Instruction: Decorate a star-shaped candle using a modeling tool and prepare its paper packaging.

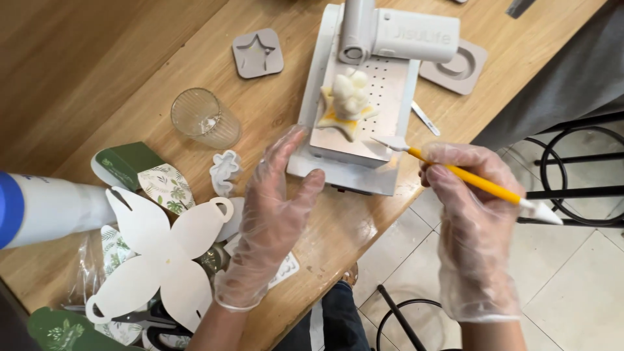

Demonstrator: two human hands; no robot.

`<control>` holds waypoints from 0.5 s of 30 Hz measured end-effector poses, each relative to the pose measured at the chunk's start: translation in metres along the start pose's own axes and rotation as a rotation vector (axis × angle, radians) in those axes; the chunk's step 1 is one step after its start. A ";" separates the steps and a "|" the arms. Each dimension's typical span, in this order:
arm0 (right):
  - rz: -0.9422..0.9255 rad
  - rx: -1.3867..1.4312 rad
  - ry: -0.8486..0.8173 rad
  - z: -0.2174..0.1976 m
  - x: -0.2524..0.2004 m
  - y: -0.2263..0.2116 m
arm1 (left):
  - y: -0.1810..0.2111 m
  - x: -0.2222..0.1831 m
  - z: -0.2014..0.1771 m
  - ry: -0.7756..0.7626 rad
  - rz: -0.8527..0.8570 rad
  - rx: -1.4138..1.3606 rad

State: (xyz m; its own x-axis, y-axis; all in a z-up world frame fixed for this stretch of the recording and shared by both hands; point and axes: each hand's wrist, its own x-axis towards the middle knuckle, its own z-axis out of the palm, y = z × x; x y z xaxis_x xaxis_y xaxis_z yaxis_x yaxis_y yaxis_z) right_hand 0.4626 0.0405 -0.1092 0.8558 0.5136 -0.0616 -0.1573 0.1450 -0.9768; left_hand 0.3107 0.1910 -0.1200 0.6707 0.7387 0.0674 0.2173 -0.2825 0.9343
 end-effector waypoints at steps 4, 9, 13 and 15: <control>-0.049 -0.072 -0.017 0.008 0.010 0.002 | -0.006 0.005 -0.005 -0.022 0.028 0.044; -0.033 -0.084 -0.029 0.013 0.021 0.004 | -0.007 0.009 -0.008 -0.072 0.054 0.030; -0.026 -0.095 -0.050 0.013 0.026 -0.001 | -0.005 0.010 -0.010 -0.088 0.061 0.026; 0.012 -0.133 -0.048 0.016 0.027 -0.007 | -0.005 0.010 -0.011 -0.088 0.073 0.026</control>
State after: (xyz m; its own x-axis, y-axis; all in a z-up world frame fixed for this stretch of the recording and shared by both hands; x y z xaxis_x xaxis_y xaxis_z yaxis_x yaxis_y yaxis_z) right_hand 0.4784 0.0671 -0.1012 0.8292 0.5550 -0.0665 -0.0975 0.0266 -0.9949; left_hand 0.3090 0.2065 -0.1202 0.7451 0.6591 0.1024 0.1835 -0.3502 0.9185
